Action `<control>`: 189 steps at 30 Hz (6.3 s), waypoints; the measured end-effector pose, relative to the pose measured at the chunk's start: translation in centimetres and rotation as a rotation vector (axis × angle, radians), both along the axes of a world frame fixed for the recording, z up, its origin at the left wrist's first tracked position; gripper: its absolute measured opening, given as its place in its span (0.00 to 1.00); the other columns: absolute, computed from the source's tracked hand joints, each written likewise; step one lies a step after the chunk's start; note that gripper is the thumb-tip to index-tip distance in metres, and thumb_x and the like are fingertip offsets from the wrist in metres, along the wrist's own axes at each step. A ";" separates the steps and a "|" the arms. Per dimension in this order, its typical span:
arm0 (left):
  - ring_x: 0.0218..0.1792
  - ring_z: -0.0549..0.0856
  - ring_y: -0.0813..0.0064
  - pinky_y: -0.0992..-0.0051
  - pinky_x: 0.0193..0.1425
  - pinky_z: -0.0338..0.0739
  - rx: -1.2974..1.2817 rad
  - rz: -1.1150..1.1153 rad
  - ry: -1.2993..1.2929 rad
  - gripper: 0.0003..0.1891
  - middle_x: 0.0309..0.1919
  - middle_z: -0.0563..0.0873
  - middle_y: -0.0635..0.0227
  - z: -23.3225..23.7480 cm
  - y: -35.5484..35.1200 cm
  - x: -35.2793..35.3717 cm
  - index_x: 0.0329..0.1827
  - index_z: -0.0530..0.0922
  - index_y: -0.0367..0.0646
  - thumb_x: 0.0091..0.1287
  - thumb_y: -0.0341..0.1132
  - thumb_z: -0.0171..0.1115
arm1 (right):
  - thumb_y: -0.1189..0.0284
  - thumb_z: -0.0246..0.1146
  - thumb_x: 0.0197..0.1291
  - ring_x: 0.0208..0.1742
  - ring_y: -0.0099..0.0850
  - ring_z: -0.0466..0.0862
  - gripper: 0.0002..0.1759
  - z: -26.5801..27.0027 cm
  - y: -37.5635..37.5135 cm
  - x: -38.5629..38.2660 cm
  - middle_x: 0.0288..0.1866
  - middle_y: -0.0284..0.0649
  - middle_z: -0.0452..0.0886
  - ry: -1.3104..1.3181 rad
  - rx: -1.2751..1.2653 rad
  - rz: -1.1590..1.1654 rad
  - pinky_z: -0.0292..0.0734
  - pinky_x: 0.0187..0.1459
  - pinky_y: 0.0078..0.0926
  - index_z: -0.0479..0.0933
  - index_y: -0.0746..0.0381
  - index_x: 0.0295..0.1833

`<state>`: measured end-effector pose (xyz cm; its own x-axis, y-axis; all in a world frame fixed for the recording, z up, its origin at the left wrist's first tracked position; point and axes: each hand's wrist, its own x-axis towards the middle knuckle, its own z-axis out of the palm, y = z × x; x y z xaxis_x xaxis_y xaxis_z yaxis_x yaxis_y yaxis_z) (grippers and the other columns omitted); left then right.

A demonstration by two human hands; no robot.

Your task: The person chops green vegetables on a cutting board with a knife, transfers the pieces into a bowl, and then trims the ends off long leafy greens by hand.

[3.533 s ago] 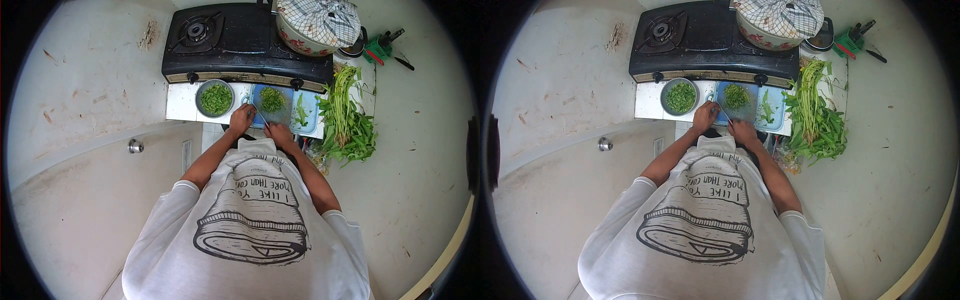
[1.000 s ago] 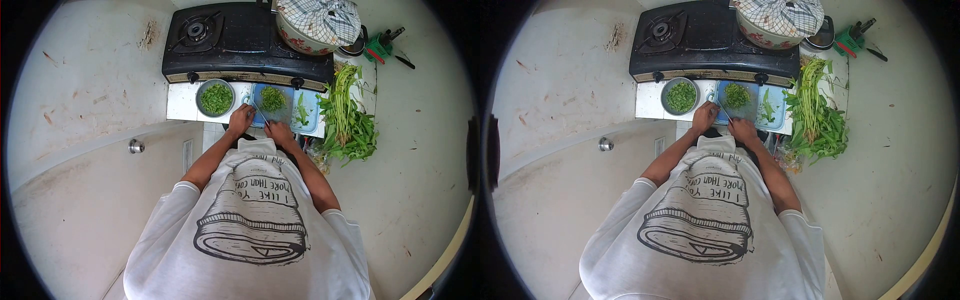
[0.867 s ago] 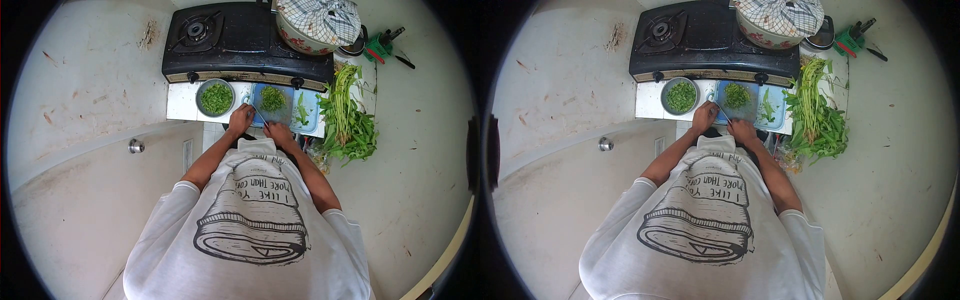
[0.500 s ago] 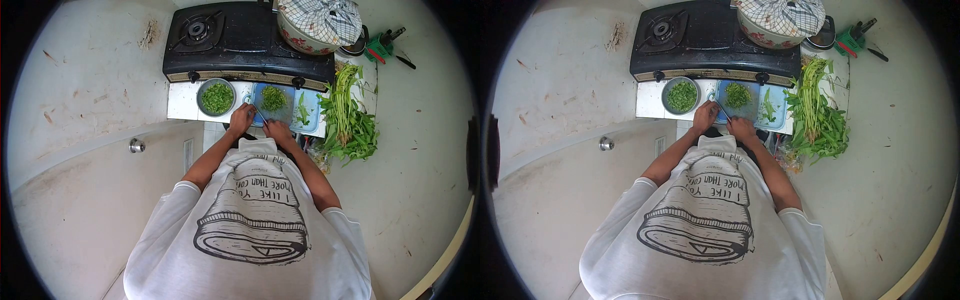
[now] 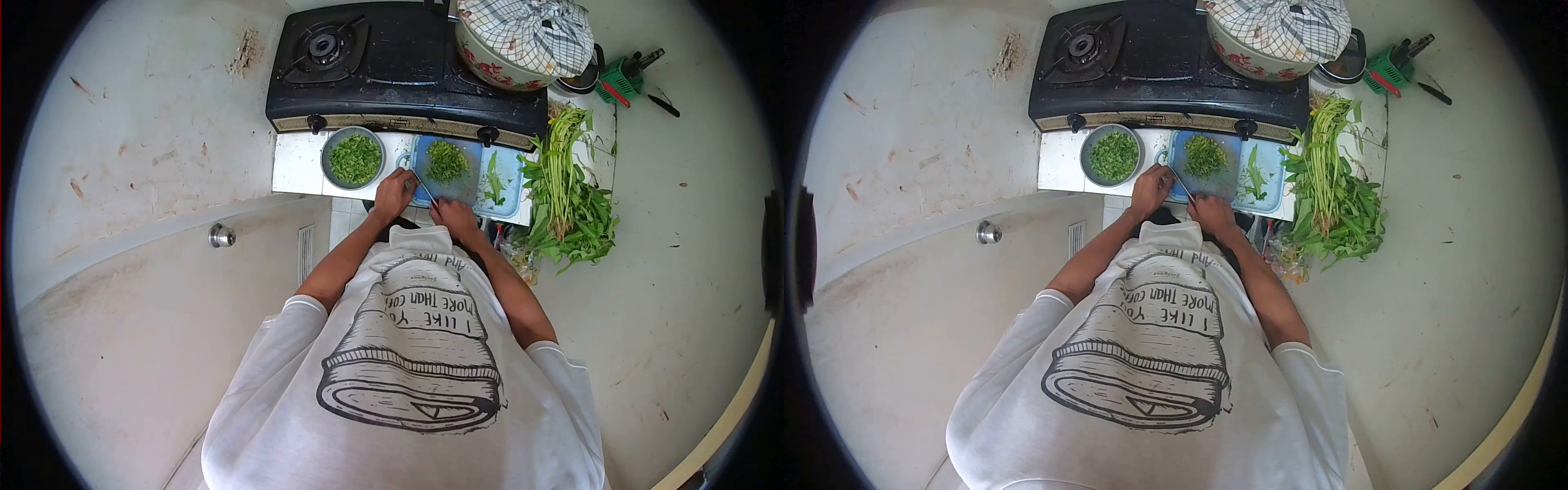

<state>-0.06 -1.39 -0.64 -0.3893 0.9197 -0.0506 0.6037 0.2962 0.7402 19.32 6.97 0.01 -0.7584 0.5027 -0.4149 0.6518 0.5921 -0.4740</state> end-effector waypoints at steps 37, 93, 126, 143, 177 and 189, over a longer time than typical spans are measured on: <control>0.40 0.86 0.52 0.57 0.45 0.81 -0.001 -0.034 -0.023 0.04 0.38 0.85 0.61 0.8 1.7 0.4 0.41 0.83 0.42 0.65 0.27 0.66 | 0.53 0.58 0.72 0.41 0.60 0.89 0.24 0.6 0.5 0.4 0.36 0.61 0.87 0.000 -0.036 -0.087 0.84 0.48 0.57 0.84 0.66 0.44; 0.38 0.86 0.50 0.54 0.46 0.80 -0.003 -0.139 0.147 0.05 0.39 0.84 0.60 1.3 1.0 0.2 0.44 0.81 0.43 0.68 0.32 0.65 | 0.54 0.57 0.72 0.40 0.60 0.88 0.23 -0.5 0.3 -0.1 0.36 0.61 0.87 0.020 -0.018 -0.062 0.83 0.47 0.57 0.82 0.67 0.46; 0.33 0.88 0.57 0.58 0.42 0.82 -0.030 -0.024 -0.034 0.05 0.40 0.88 0.63 0.9 0.9 0.0 0.43 0.83 0.44 0.66 0.30 0.66 | 0.55 0.60 0.71 0.39 0.60 0.88 0.22 -0.7 0.4 0.2 0.34 0.61 0.87 0.037 0.025 -0.054 0.83 0.47 0.56 0.82 0.67 0.44; 0.35 0.88 0.55 0.58 0.43 0.82 -0.032 -0.018 -0.015 0.03 0.40 0.87 0.62 0.7 0.6 0.1 0.40 0.85 0.44 0.65 0.30 0.67 | 0.55 0.57 0.72 0.41 0.58 0.89 0.24 0.2 0.3 -0.1 0.37 0.60 0.87 -0.007 -0.004 -0.029 0.85 0.47 0.55 0.83 0.67 0.44; 0.29 0.88 0.61 0.61 0.39 0.82 -0.008 0.002 -0.022 0.03 0.39 0.87 0.62 0.0 0.3 -0.2 0.40 0.85 0.43 0.65 0.30 0.68 | 0.56 0.58 0.72 0.37 0.58 0.89 0.22 -0.7 0.1 -0.6 0.32 0.60 0.87 0.065 0.033 -0.038 0.84 0.44 0.56 0.82 0.68 0.42; 0.29 0.88 0.62 0.62 0.39 0.82 0.030 0.021 -0.014 0.03 0.37 0.89 0.62 0.3 0.3 -0.1 0.37 0.86 0.44 0.62 0.29 0.69 | 0.56 0.59 0.72 0.37 0.61 0.88 0.22 0.5 0.0 0.1 0.33 0.61 0.86 0.077 -0.002 -0.009 0.83 0.44 0.57 0.80 0.67 0.45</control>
